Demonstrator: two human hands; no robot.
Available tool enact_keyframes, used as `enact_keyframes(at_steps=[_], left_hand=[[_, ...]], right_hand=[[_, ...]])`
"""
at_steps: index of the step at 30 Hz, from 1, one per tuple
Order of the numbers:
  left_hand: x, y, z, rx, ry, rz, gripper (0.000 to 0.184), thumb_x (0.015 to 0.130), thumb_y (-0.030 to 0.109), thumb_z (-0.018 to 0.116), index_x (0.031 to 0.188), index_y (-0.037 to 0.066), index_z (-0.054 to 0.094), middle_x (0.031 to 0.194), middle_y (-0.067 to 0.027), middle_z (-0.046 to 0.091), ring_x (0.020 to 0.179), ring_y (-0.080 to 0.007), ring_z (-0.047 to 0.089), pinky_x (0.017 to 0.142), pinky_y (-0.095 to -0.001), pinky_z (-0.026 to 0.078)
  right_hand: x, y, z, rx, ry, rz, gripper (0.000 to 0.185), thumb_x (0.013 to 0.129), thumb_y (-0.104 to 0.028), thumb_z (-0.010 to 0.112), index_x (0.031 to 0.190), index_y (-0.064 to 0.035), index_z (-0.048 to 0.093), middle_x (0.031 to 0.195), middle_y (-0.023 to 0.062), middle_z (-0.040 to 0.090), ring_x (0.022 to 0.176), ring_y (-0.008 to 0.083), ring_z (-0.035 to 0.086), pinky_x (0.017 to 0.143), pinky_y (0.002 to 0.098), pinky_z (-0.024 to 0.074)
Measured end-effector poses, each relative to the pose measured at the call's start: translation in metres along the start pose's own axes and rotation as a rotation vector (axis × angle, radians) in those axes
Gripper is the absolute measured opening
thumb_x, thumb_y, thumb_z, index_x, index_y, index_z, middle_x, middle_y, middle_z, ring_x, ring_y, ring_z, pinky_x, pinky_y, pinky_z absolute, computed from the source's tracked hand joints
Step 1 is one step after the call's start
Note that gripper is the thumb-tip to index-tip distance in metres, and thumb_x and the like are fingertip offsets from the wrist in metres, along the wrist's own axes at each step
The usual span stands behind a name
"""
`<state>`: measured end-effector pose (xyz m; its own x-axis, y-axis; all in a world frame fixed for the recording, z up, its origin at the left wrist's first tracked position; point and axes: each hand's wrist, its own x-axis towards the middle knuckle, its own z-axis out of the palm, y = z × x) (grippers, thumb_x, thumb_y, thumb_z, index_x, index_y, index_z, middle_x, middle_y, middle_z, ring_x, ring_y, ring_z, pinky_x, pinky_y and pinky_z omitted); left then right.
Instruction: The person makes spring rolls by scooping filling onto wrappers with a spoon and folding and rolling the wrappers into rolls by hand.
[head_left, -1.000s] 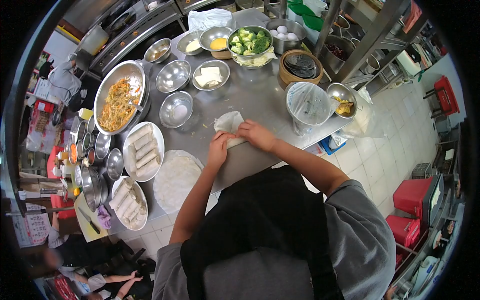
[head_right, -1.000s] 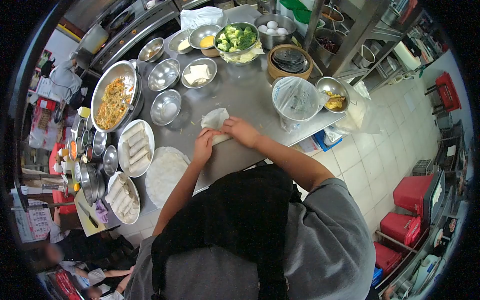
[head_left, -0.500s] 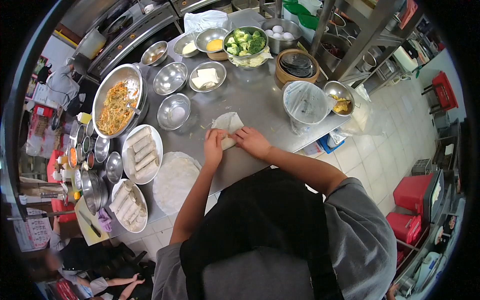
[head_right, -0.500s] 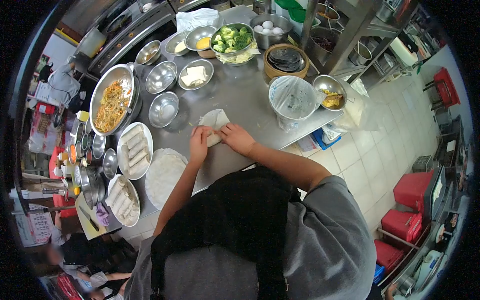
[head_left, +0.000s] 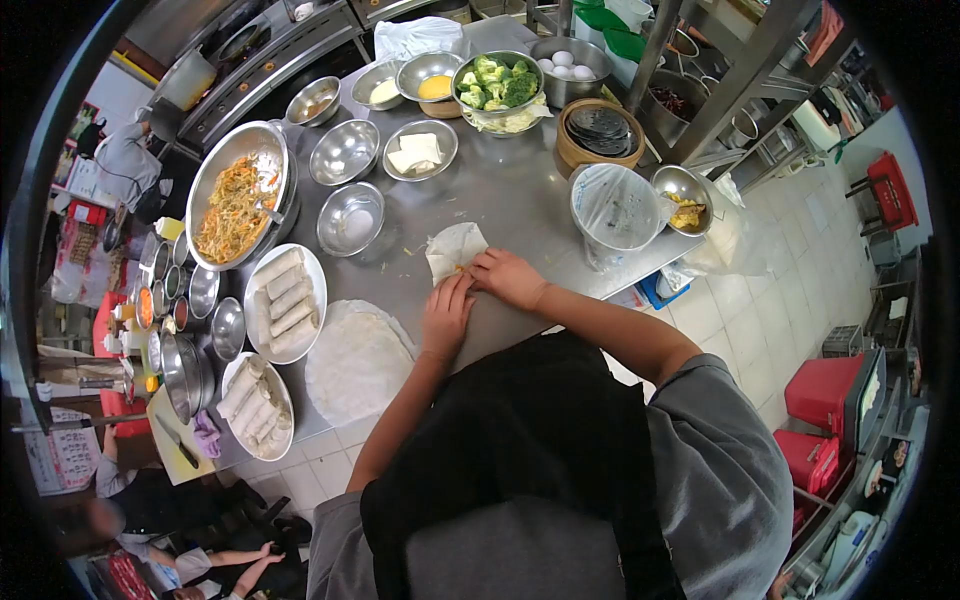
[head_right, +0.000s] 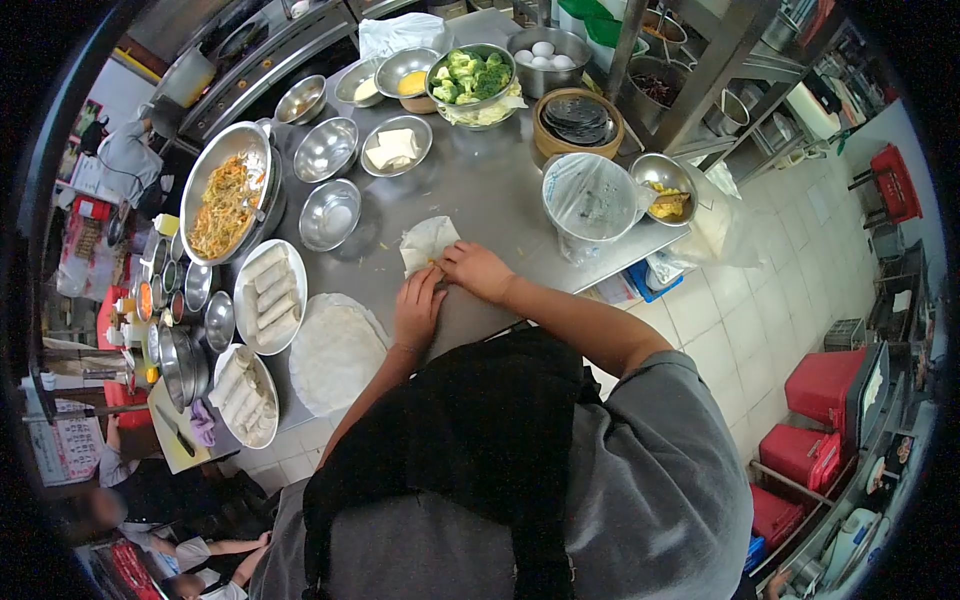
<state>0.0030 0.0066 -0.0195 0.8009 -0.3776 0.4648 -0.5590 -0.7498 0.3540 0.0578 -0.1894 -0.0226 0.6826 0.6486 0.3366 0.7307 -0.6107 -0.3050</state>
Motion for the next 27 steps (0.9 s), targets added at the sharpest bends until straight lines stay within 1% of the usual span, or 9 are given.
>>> enact_keyframes(at_steps=[2, 4, 7, 10, 13, 16, 19, 23, 27], left_hand=[[0.001, -0.002, 0.002, -0.020, -0.004, -0.023, 0.048, 0.087, 0.017, 0.069, 0.132, 0.006, 0.056, 0.129, -0.0113, 0.058, 0.118, -0.0326, 0.055, 0.097, -0.0439, 0.044], [0.005, -0.004, 0.001, -0.054, -0.031, -0.052, 0.046, 0.088, 0.018, 0.068, 0.132, 0.007, 0.056, 0.128, -0.0110, 0.059, 0.117, -0.0327, 0.055, 0.097, -0.0445, 0.044], [0.008, -0.009, 0.006, -0.089, -0.050, -0.077, 0.044, 0.089, 0.018, 0.067, 0.131, 0.007, 0.057, 0.127, -0.0106, 0.059, 0.116, -0.0330, 0.055, 0.096, -0.0453, 0.044], [0.011, -0.017, 0.010, -0.115, -0.079, -0.105, 0.041, 0.089, 0.018, 0.067, 0.128, 0.008, 0.059, 0.125, -0.0104, 0.060, 0.115, -0.0329, 0.056, 0.096, -0.0452, 0.044], [0.015, -0.024, 0.009, -0.154, -0.093, -0.100, 0.037, 0.088, 0.017, 0.068, 0.123, 0.008, 0.062, 0.124, -0.0107, 0.060, 0.113, -0.0326, 0.056, 0.096, -0.0444, 0.044], [0.016, -0.028, 0.010, -0.190, -0.085, -0.109, 0.034, 0.088, 0.018, 0.069, 0.120, 0.009, 0.064, 0.119, -0.0101, 0.061, 0.111, -0.0322, 0.057, 0.095, -0.0440, 0.045], [0.018, -0.030, 0.011, -0.246, -0.102, -0.135, 0.033, 0.088, 0.017, 0.070, 0.120, 0.008, 0.064, 0.118, -0.0109, 0.059, 0.110, -0.0330, 0.057, 0.096, -0.0441, 0.045], [0.020, -0.034, 0.012, -0.412, -0.103, -0.180, 0.033, 0.088, 0.014, 0.070, 0.119, 0.007, 0.063, 0.121, -0.0140, 0.056, 0.110, -0.0347, 0.056, 0.097, -0.0442, 0.045], [0.023, -0.036, 0.008, -0.290, -0.153, -0.108, 0.038, 0.089, 0.014, 0.069, 0.125, 0.005, 0.060, 0.124, -0.0161, 0.053, 0.114, -0.0363, 0.054, 0.099, -0.0446, 0.044]], right_hand=[[0.003, 0.001, -0.001, 0.067, -0.009, 0.017, 0.028, 0.083, -0.024, 0.067, 0.106, -0.0084, 0.068, 0.106, 0.0071, 0.059, 0.104, 0.0264, 0.058, 0.090, 0.0364, 0.0507], [0.002, 0.002, -0.003, 0.153, -0.011, 0.074, 0.027, 0.083, -0.025, 0.069, 0.105, -0.0086, 0.069, 0.106, 0.0085, 0.059, 0.104, 0.0284, 0.058, 0.090, 0.0378, 0.0506], [0.002, 0.006, -0.005, 0.247, 0.013, 0.090, 0.029, 0.082, -0.026, 0.072, 0.106, -0.0094, 0.069, 0.107, 0.0107, 0.059, 0.106, 0.0316, 0.058, 0.092, 0.0413, 0.0499], [0.003, 0.009, -0.009, 0.321, 0.003, 0.091, 0.033, 0.081, -0.026, 0.074, 0.110, -0.0109, 0.068, 0.109, 0.0118, 0.060, 0.107, 0.0337, 0.058, 0.093, 0.0434, 0.0490], [0.004, 0.012, -0.012, 0.413, -0.072, 0.173, 0.042, 0.081, -0.025, 0.074, 0.119, -0.0104, 0.063, 0.114, 0.0116, 0.059, 0.110, 0.0351, 0.057, 0.095, 0.0436, 0.0478], [-0.001, 0.011, -0.017, 0.224, -0.018, 0.039, 0.049, 0.081, -0.026, 0.074, 0.125, -0.0105, 0.059, 0.117, 0.0097, 0.058, 0.112, 0.0323, 0.055, 0.096, 0.0429, 0.0465], [-0.006, -0.002, -0.030, 0.035, -0.032, 0.022, 0.051, 0.081, -0.027, 0.073, 0.127, -0.0108, 0.057, 0.119, 0.0082, 0.057, 0.114, 0.0292, 0.053, 0.096, 0.0422, 0.0448], [-0.007, -0.003, -0.021, 0.043, -0.027, 0.080, 0.048, 0.082, -0.026, 0.073, 0.126, -0.0124, 0.059, 0.118, 0.0074, 0.056, 0.114, 0.0278, 0.052, 0.096, 0.0417, 0.0440], [-0.003, -0.002, -0.016, 0.125, -0.061, 0.152, 0.045, 0.083, -0.025, 0.072, 0.125, -0.0124, 0.060, 0.118, 0.0067, 0.056, 0.113, 0.0295, 0.052, 0.096, 0.0423, 0.0446]])
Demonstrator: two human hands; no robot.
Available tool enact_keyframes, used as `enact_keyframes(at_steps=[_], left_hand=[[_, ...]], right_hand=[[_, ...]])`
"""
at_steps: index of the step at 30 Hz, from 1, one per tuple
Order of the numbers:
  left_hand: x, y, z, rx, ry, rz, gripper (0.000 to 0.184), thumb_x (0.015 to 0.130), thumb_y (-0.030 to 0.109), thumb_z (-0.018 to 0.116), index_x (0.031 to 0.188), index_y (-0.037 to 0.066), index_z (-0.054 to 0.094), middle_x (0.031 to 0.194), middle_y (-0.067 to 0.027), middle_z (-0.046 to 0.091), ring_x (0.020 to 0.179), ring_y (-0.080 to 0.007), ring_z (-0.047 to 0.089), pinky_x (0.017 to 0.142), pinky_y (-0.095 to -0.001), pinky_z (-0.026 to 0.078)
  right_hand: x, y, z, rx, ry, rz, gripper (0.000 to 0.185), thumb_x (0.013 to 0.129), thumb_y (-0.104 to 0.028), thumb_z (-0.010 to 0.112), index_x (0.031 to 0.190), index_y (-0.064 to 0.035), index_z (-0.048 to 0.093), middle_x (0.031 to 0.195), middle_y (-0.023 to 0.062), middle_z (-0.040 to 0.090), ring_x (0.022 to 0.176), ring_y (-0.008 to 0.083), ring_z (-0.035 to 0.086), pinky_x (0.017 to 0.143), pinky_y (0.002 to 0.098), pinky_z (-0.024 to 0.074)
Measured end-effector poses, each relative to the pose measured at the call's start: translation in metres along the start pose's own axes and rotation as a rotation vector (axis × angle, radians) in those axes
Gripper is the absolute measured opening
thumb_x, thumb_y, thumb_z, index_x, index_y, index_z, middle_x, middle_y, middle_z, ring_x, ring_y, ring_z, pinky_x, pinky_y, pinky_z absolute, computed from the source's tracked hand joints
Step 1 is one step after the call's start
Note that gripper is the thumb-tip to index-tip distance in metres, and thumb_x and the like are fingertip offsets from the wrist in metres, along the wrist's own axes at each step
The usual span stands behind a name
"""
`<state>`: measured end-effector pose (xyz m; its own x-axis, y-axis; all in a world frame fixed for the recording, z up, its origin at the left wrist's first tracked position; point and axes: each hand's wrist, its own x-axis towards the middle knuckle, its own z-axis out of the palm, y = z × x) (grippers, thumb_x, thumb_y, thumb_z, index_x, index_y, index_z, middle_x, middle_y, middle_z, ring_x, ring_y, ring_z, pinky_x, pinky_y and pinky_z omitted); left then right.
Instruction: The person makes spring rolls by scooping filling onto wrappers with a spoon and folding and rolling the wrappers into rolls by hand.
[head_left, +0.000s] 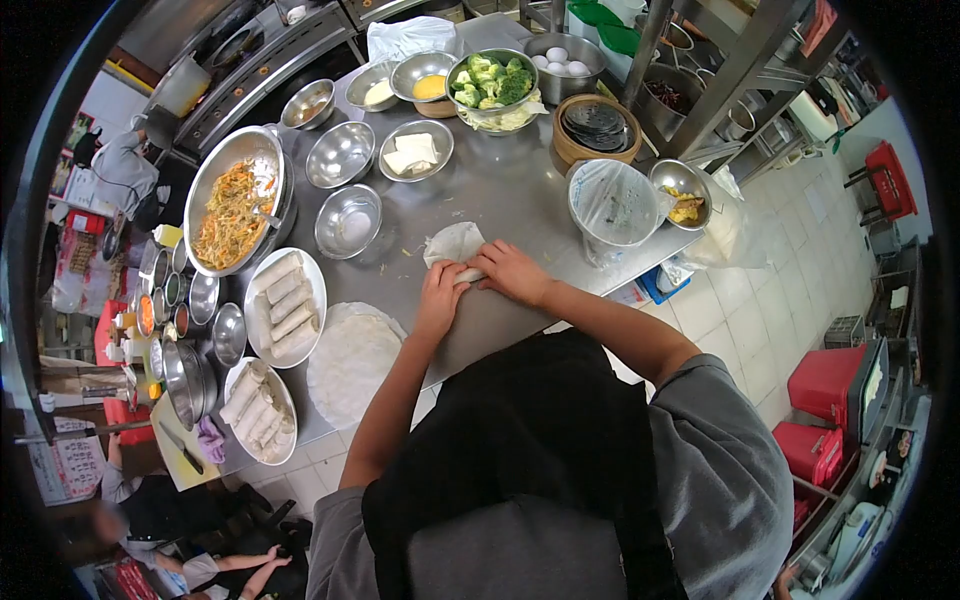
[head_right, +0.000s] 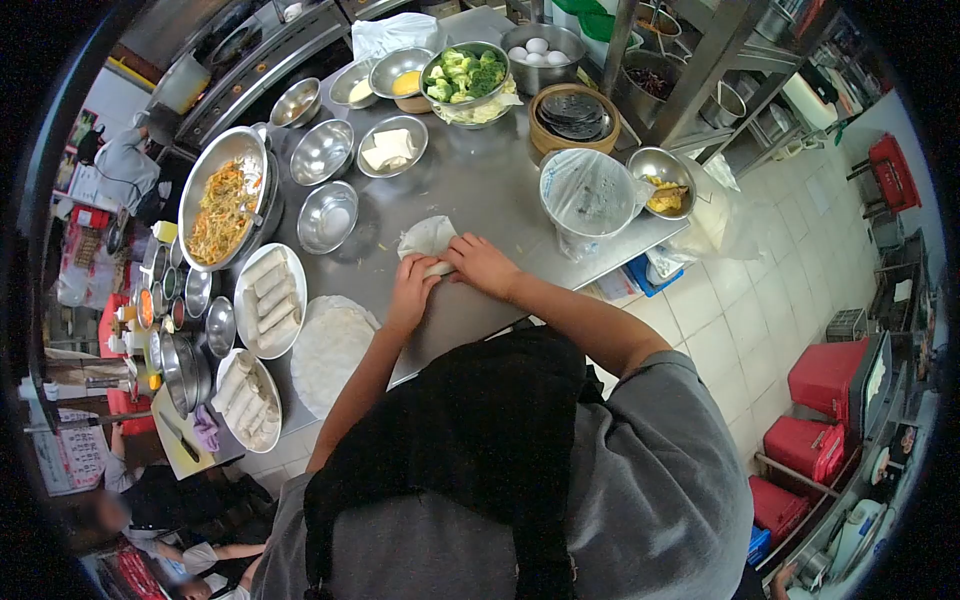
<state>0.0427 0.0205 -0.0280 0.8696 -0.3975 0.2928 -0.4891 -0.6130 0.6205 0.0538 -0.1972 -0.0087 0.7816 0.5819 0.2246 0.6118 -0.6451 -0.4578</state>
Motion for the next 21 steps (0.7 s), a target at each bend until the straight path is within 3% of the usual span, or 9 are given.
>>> enact_keyframes(at_steps=[11, 21], left_hand=[[-0.002, 0.012, 0.002, 0.041, 0.027, -0.068, 0.047, 0.088, 0.015, 0.070, 0.131, 0.003, 0.055, 0.130, -0.0171, 0.048, 0.118, -0.0386, 0.049, 0.101, -0.0477, 0.041], [0.003, 0.001, 0.009, 0.092, 0.035, -0.078, 0.048, 0.082, 0.018, 0.077, 0.121, 0.001, 0.055, 0.129, -0.0176, 0.046, 0.117, -0.0396, 0.048, 0.099, -0.0480, 0.041]], right_hand=[[0.003, 0.007, 0.005, 0.093, -0.005, 0.015, 0.039, 0.085, -0.024, 0.071, 0.121, -0.0125, 0.063, 0.116, 0.0066, 0.057, 0.111, 0.0306, 0.052, 0.096, 0.0442, 0.0444], [0.004, 0.010, 0.006, 0.124, -0.041, 0.032, 0.036, 0.087, -0.024, 0.069, 0.121, -0.0121, 0.064, 0.116, 0.0069, 0.057, 0.113, 0.0303, 0.051, 0.098, 0.0447, 0.0418]])
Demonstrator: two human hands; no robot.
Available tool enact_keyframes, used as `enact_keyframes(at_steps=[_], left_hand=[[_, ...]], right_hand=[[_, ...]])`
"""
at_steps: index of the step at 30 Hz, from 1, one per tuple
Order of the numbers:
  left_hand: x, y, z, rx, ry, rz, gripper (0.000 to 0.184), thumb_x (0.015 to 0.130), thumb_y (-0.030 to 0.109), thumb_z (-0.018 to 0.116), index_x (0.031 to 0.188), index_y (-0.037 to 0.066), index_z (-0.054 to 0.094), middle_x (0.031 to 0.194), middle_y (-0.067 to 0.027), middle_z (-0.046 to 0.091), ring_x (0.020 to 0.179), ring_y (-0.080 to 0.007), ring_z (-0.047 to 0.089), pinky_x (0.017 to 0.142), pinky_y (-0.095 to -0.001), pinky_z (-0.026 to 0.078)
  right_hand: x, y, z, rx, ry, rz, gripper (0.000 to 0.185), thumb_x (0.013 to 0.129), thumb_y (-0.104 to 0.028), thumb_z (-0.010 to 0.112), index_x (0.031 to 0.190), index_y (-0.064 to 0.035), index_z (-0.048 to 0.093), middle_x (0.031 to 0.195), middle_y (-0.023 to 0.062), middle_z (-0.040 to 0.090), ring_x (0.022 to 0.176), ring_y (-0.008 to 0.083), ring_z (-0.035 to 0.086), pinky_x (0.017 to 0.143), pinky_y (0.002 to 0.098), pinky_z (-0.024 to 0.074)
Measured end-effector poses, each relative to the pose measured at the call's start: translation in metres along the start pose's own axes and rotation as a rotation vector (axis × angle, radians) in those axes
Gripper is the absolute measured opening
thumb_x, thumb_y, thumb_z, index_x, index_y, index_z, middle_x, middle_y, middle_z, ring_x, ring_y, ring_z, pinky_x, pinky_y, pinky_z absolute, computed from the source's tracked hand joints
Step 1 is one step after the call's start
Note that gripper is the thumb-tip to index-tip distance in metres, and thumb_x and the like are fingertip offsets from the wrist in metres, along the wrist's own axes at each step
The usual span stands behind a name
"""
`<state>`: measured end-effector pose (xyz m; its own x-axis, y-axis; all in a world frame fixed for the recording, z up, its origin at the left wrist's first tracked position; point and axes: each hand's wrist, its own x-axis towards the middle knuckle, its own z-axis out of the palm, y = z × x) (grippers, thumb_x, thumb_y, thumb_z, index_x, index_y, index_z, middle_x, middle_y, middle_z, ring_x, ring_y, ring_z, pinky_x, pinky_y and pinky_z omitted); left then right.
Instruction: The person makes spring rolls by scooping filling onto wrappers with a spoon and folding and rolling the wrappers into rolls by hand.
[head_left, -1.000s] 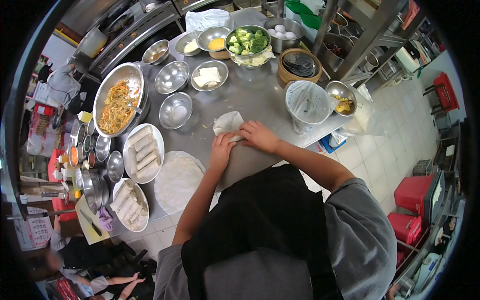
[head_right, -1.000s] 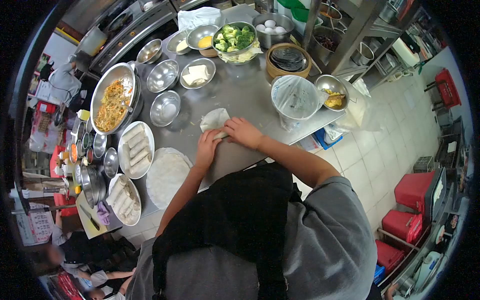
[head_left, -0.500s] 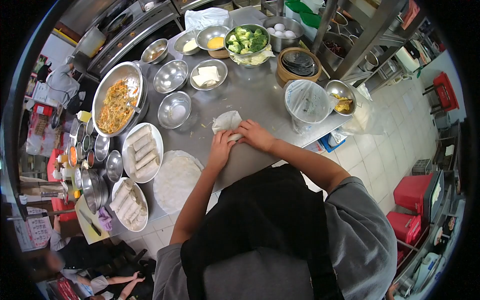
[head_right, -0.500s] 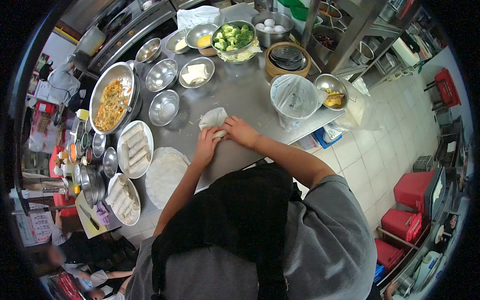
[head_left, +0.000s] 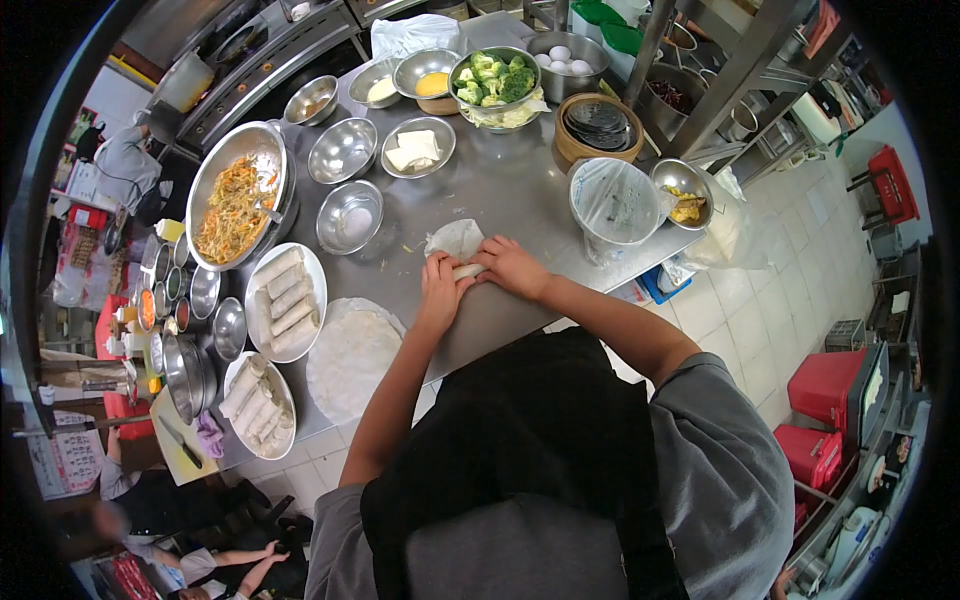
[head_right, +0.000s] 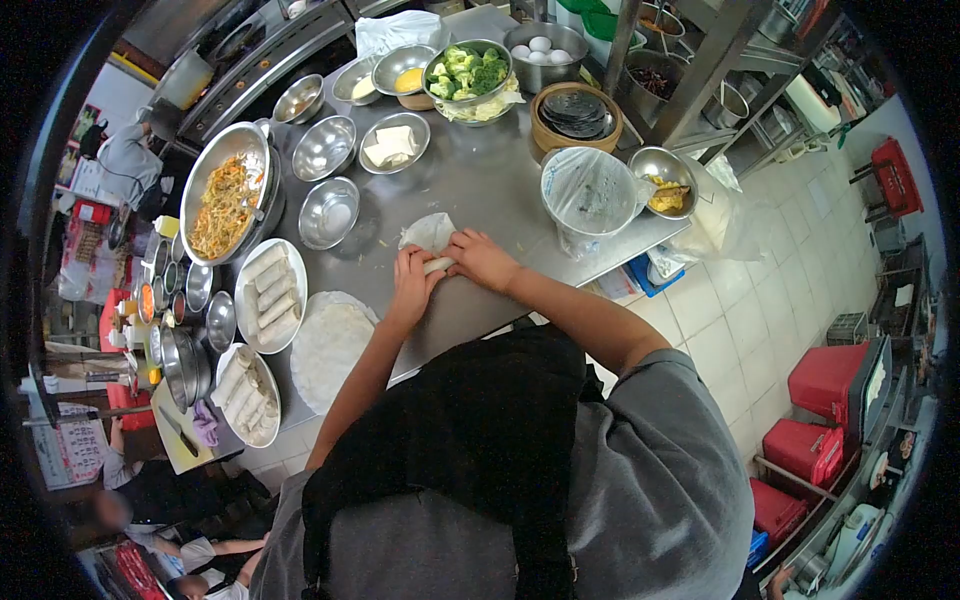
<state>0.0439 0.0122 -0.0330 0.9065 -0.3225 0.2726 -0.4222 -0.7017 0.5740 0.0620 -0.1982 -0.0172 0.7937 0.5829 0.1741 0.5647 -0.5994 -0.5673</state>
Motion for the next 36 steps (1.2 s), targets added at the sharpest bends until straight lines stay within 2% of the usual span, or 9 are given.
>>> enact_keyframes(at_steps=[7, 16, 23, 26, 29, 32, 36], left_hand=[[0.004, -0.003, -0.004, 0.013, -0.032, 0.037, 0.039, 0.086, 0.023, 0.074, 0.114, 0.001, 0.058, 0.125, -0.0173, 0.047, 0.114, -0.0390, 0.049, 0.098, -0.0480, 0.041], [0.002, 0.002, -0.008, 0.000, -0.015, 0.017, 0.024, 0.094, 0.021, 0.064, 0.111, 0.004, 0.061, 0.117, -0.0162, 0.051, 0.109, -0.0368, 0.050, 0.096, -0.0472, 0.041], [0.003, 0.015, -0.011, 0.193, -0.023, -0.094, 0.019, 0.101, 0.026, 0.052, 0.107, 0.011, 0.062, 0.110, -0.0079, 0.057, 0.104, -0.0310, 0.052, 0.090, -0.0467, 0.038], [0.005, 0.015, -0.010, 0.172, -0.046, -0.143, 0.021, 0.103, 0.024, 0.047, 0.107, 0.010, 0.062, 0.110, -0.0080, 0.057, 0.106, -0.0327, 0.052, 0.092, -0.0513, 0.037], [0.007, 0.018, -0.011, 0.087, 0.038, -0.146, 0.017, 0.102, 0.023, 0.050, 0.107, 0.010, 0.061, 0.107, -0.0086, 0.058, 0.106, -0.0314, 0.053, 0.090, -0.0462, 0.038], [0.008, 0.015, -0.011, 0.011, 0.000, -0.212, 0.020, 0.104, 0.022, 0.047, 0.106, 0.009, 0.061, 0.114, -0.0098, 0.059, 0.109, -0.0336, 0.054, 0.094, -0.0484, 0.038], [0.007, 0.022, -0.014, 0.143, 0.098, -0.084, 0.018, 0.101, 0.018, 0.050, 0.109, 0.007, 0.062, 0.113, -0.0121, 0.061, 0.106, -0.0337, 0.055, 0.094, -0.0465, 0.041]], right_hand=[[0.000, 0.000, -0.002, -0.009, -0.008, 0.001, 0.037, 0.088, -0.025, 0.068, 0.122, -0.0123, 0.064, 0.116, 0.0078, 0.057, 0.113, 0.0310, 0.050, 0.097, 0.0447, 0.0418], [-0.006, -0.006, -0.004, -0.106, 0.097, 0.021, 0.036, 0.089, -0.038, 0.065, 0.117, -0.0162, 0.069, 0.112, 0.0048, 0.056, 0.111, 0.0257, 0.051, 0.096, 0.0435, 0.0384], [0.003, -0.003, -0.009, 0.079, 0.092, 0.102, 0.027, 0.092, -0.036, 0.064, 0.109, -0.0155, 0.069, 0.110, 0.0035, 0.062, 0.113, 0.0266, 0.053, 0.096, 0.0463, 0.0388], [0.008, -0.004, -0.016, 0.134, 0.063, 0.142, 0.024, 0.092, -0.035, 0.065, 0.108, -0.0169, 0.069, 0.107, 0.0033, 0.065, 0.111, 0.0275, 0.055, 0.096, 0.0471, 0.0392], [0.013, 0.000, -0.016, 0.143, 0.032, 0.172, 0.022, 0.092, -0.035, 0.065, 0.106, -0.0177, 0.070, 0.104, 0.0042, 0.066, 0.110, 0.0289, 0.056, 0.095, 0.0479, 0.0398], [0.019, 0.007, -0.011, 0.142, 0.016, 0.172, 0.022, 0.092, -0.036, 0.064, 0.103, -0.0174, 0.071, 0.104, 0.0051, 0.067, 0.111, 0.0306, 0.056, 0.096, 0.0498, 0.0400], [0.024, 0.009, -0.011, 0.121, -0.046, 0.180, 0.023, 0.093, -0.036, 0.061, 0.102, -0.0173, 0.072, 0.107, 0.0061, 0.067, 0.113, 0.0325, 0.056, 0.097, 0.0526, 0.0397]])
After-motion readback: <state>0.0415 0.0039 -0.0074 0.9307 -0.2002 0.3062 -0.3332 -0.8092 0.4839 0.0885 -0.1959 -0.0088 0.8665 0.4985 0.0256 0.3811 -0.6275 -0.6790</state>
